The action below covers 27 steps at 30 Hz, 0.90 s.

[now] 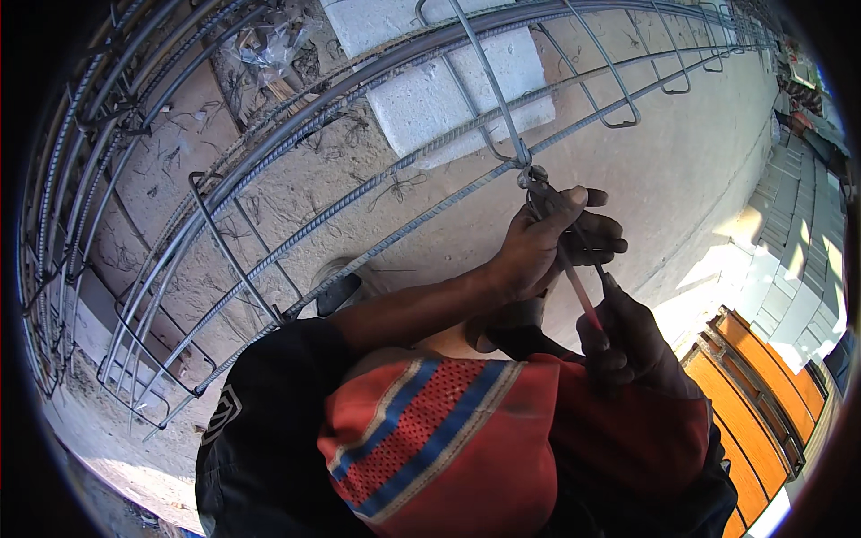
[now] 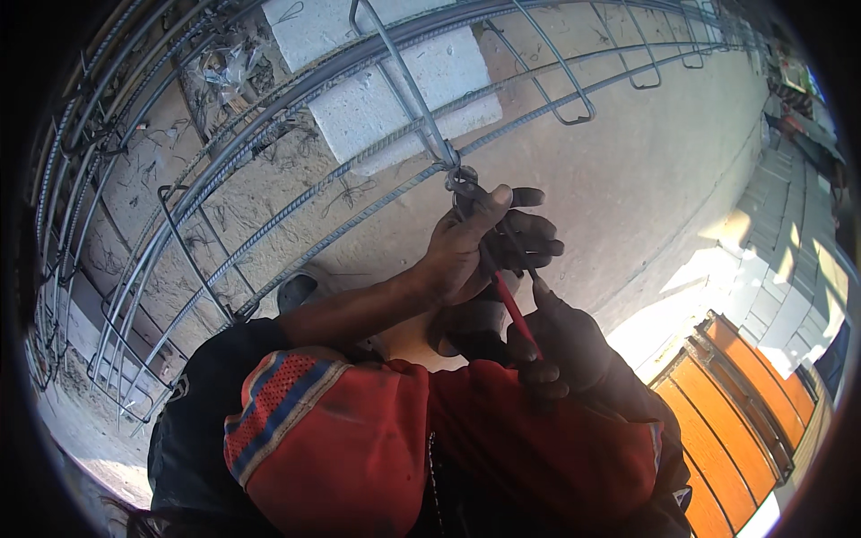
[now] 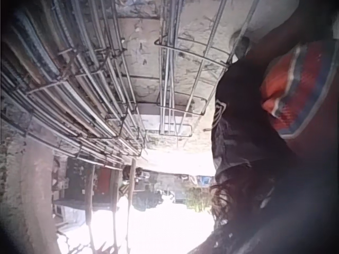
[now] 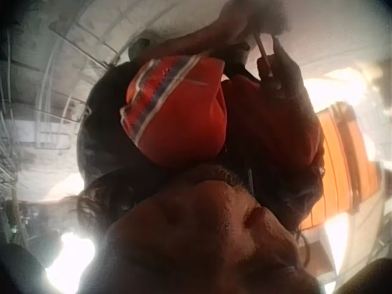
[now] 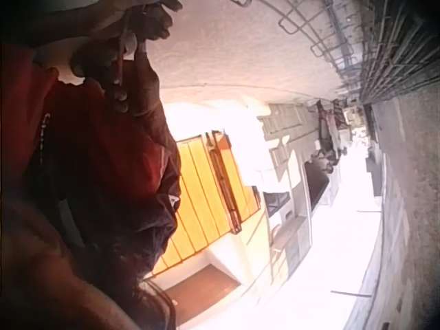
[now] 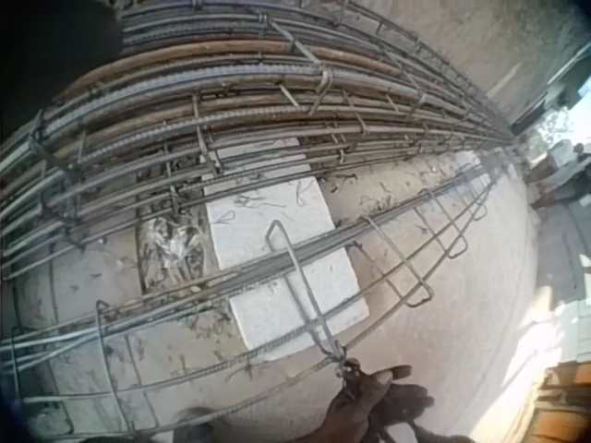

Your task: The person secures steel rebar components together by hand-tying wire around the intersections, using pliers to twist and cut the wire to form a structural cage.

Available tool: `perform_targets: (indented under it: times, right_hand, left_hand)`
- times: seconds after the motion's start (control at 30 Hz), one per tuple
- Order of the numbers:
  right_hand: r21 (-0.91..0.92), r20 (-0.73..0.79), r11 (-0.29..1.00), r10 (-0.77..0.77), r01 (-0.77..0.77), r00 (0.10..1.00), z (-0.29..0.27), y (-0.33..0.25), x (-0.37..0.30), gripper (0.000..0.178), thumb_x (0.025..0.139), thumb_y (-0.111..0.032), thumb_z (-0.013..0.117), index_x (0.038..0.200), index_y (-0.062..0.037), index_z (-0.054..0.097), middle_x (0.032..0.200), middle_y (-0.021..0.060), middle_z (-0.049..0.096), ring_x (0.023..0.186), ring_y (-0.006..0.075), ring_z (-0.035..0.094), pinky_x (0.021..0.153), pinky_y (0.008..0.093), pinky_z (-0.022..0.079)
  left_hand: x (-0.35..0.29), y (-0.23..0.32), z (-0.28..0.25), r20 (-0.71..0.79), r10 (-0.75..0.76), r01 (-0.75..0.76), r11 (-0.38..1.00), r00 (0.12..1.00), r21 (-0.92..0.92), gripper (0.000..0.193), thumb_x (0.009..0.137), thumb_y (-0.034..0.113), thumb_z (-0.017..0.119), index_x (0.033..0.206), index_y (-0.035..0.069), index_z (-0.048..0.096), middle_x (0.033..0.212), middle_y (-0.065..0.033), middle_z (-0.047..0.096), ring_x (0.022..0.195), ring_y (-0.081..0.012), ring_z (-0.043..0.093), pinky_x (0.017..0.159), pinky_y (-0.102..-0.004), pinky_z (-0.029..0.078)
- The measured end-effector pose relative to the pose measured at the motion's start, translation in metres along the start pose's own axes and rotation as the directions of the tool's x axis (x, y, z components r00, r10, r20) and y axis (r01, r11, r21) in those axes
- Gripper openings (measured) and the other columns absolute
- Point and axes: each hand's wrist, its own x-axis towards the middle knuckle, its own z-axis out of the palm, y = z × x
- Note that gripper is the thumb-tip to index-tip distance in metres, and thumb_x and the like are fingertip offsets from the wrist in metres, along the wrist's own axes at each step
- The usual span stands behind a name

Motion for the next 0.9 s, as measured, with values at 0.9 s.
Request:
perform_targets:
  times: [0.9]
  right_hand:
    - [-0.282, -0.114, 0.953, -0.151, 0.114, 0.982, -0.006, -0.011, -0.021, 0.080, 0.085, -0.063, 0.038, 0.102, 0.0141, 0.050, 0.063, 0.0210, 0.056, 0.049, 0.0262, 0.056, 0.045, 0.0324, 0.046]
  left_hand:
    - [0.009, -0.011, 0.031, -0.179, -0.123, 0.092, 0.980, 0.976, -0.175, 0.031, 0.089, 0.031, 0.058, 0.069, 0.012, 0.045, 0.056, 0.0005, 0.040, 0.054, -0.0162, 0.049, 0.058, -0.0363, 0.045]
